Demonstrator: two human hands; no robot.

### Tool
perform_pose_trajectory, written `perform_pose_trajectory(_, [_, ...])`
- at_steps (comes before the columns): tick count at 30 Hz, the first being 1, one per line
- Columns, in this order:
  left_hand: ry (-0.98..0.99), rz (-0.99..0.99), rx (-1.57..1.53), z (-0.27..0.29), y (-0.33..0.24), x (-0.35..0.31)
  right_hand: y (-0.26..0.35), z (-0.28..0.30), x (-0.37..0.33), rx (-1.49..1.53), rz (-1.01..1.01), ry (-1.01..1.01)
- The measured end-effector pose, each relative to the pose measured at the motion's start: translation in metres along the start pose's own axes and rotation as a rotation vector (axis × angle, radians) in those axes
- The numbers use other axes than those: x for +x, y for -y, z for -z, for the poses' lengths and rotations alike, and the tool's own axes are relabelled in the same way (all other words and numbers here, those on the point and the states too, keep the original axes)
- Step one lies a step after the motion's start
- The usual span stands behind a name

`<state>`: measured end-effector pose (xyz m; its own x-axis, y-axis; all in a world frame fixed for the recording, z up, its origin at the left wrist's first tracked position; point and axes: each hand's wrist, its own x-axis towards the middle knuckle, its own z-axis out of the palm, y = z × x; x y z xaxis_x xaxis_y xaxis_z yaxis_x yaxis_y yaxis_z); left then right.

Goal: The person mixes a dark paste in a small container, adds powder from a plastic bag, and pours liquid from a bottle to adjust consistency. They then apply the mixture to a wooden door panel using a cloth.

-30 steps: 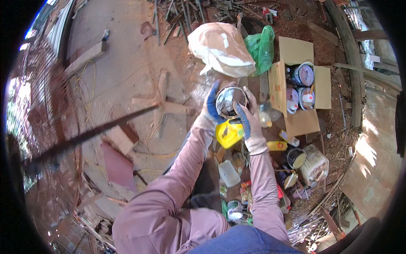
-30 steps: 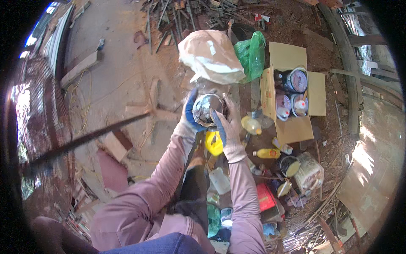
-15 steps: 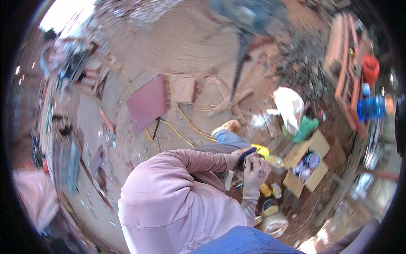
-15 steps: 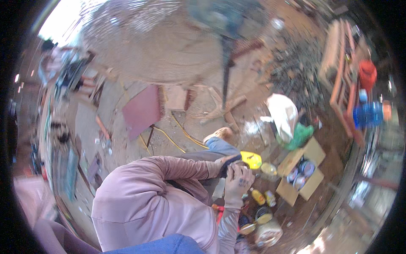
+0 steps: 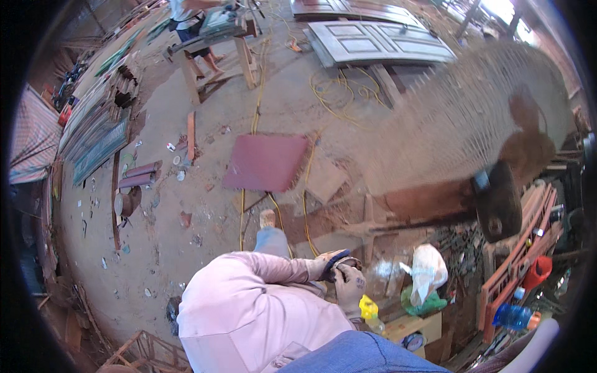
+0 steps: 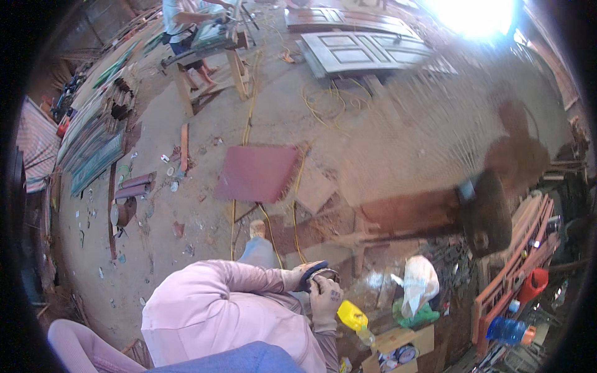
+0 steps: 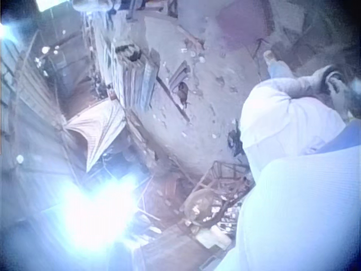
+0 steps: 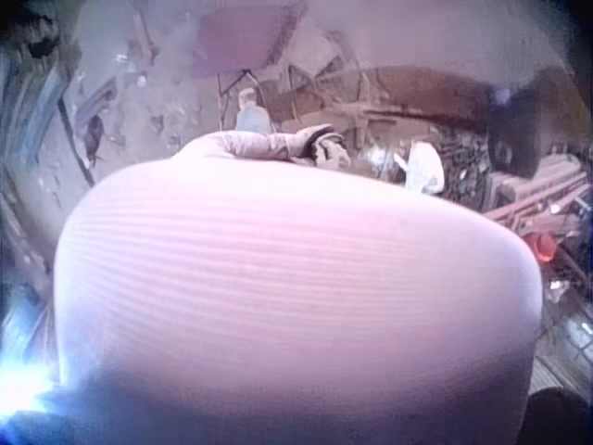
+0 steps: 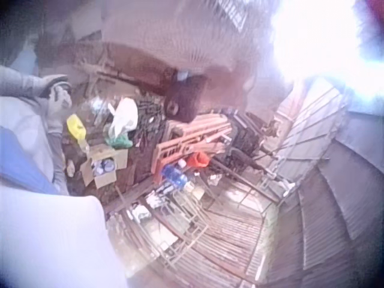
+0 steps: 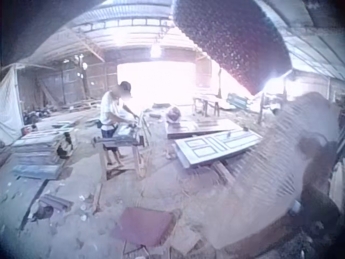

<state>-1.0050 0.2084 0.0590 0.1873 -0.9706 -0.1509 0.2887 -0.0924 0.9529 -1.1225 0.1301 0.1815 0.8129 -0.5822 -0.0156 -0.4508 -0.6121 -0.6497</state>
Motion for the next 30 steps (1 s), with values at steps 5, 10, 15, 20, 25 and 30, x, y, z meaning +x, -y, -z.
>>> perform_pose_trajectory(5, [-0.235, 0.35, -1.254, 0.145, -0.053, -0.03, 0.09, -0.074, 0.111, 0.074, 0.27, 0.206])
perform_pose_trajectory(10, [-0.286, 0.122, -1.264, 0.287, -0.044, -0.051, 0.187, -0.123, 0.217, -0.053, 0.595, 0.373])
perform_pose_trajectory(15, [-0.279, -0.054, -1.275, 0.359, -0.108, -0.056, 0.231, -0.159, 0.299, -0.183, 0.852, 0.335])
perform_pose_trajectory(20, [-0.287, -0.038, -1.37, 0.416, -0.141, -0.008, 0.239, -0.175, 0.394, -0.082, 0.808, 0.331])
perform_pose_trajectory(25, [-0.403, -0.21, -1.3, 0.495, -0.18, 0.068, 0.251, -0.209, 0.53, 0.06, 0.746, 0.293])
perform_pose_trajectory(30, [-0.502, -0.199, -1.242, 0.618, -0.202, 0.203, 0.234, -0.24, 0.71, -0.037, 0.735, 0.336])
